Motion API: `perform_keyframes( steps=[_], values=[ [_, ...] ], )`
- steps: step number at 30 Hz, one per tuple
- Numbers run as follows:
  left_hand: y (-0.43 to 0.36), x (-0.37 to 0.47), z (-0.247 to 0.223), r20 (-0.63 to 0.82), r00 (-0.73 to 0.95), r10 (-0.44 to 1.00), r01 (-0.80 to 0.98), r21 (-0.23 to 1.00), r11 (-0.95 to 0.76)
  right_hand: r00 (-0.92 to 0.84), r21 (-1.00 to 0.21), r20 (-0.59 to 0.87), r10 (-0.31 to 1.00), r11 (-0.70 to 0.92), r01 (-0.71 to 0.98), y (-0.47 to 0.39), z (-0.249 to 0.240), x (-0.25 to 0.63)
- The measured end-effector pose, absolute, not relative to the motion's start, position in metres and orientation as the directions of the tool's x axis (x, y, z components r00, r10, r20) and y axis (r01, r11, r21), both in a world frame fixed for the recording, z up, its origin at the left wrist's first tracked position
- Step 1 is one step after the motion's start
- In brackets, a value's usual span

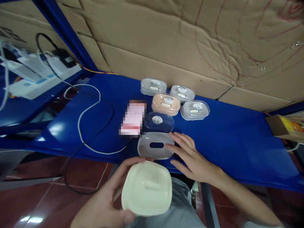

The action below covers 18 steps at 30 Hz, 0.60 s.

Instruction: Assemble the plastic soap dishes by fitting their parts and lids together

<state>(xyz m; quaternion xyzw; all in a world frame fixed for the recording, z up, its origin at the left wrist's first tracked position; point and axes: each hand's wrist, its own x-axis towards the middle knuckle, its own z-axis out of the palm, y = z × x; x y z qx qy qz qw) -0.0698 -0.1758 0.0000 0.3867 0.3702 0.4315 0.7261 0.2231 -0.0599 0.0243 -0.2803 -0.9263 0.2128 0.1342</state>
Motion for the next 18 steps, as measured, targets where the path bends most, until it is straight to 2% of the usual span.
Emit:
perform_keyframes(
  steps=[3,8,11,12,15,18],
  values=[
    [-0.173,-0.057,-0.005,-0.105,0.325,0.94,-0.415,0.877,0.241,-0.832,-0.577,0.129,0.54,0.723,0.38,-0.082,0.027,0.235],
    [-0.172,-0.043,-0.005,-0.05,0.295,0.954,-0.377,0.912,0.164,-0.856,-0.601,0.15,0.496,0.733,0.319,-0.107,0.013,0.234],
    [-0.176,-0.064,-0.003,-0.096,0.308,0.946,-0.191,0.969,0.16,-0.846,-0.625,0.152,0.512,0.712,0.319,-0.11,0.006,0.234],
    [-0.179,-0.074,-0.002,-0.153,0.33,0.932,-0.085,0.978,0.19,-0.847,-0.628,0.157,0.508,0.714,0.311,-0.11,0.005,0.235],
    [-0.185,-0.099,0.003,-0.298,0.375,0.878,0.214,0.949,0.23,-0.861,-0.635,0.159,0.483,0.718,0.286,-0.113,0.002,0.236],
    [-0.184,-0.1,0.008,-0.305,0.288,0.908,0.386,0.905,0.181,-0.876,-0.61,0.118,0.468,0.73,0.308,-0.118,-0.003,0.235]
  ],
)
